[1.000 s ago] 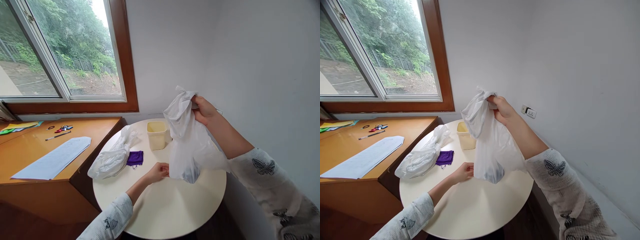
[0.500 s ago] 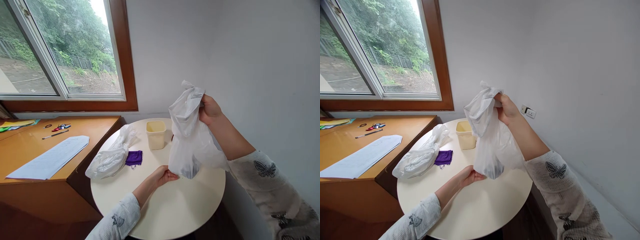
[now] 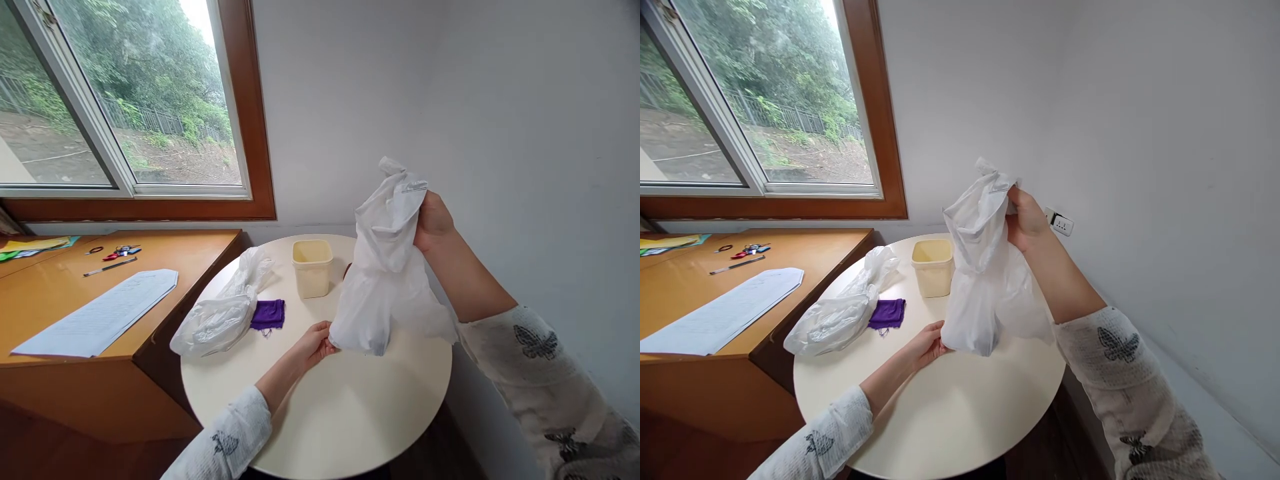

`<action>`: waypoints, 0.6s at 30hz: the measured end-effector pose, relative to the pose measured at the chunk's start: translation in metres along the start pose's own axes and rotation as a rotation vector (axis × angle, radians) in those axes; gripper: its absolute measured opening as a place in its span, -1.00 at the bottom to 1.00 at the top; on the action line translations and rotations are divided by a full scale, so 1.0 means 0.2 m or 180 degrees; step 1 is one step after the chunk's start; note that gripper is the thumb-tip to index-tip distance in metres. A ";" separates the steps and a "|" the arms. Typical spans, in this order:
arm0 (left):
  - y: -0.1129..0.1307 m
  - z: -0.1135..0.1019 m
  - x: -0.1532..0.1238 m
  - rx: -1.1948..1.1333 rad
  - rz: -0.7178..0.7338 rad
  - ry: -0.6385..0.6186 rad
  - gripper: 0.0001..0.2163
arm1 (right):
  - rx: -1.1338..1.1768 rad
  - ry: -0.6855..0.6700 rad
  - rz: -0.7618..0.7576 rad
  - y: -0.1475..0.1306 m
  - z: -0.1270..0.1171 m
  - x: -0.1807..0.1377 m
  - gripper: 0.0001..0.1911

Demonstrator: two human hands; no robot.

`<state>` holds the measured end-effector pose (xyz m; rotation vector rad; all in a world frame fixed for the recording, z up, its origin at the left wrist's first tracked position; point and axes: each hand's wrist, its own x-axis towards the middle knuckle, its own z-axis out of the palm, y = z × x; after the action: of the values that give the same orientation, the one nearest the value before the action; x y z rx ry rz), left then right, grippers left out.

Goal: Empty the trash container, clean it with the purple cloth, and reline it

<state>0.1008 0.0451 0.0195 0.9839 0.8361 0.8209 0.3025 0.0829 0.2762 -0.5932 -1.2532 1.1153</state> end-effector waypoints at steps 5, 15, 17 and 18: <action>0.16 -0.08 -0.05 0.0625 0.0472 0.0706 -0.82 | -0.0069 -0.0007 0.0197 0.07 -0.10 -0.02 -0.84; 0.65 -0.20 -0.22 0.1991 0.1644 0.1011 -0.81 | -0.0355 0.0401 0.0922 0.36 -0.40 -0.09 -0.79; 0.71 -0.20 -0.23 0.2206 0.1770 0.1028 -0.81 | -0.0458 0.0369 0.0976 0.40 -0.42 -0.10 -0.78; 0.73 -0.20 -0.23 0.2203 0.1874 0.1114 -0.81 | -0.0500 0.0356 0.0985 0.42 -0.43 -0.10 -0.79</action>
<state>0.0166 0.0665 0.1516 1.7816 1.1912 1.2648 0.3572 0.1150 0.1730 -0.9810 -1.1844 1.2253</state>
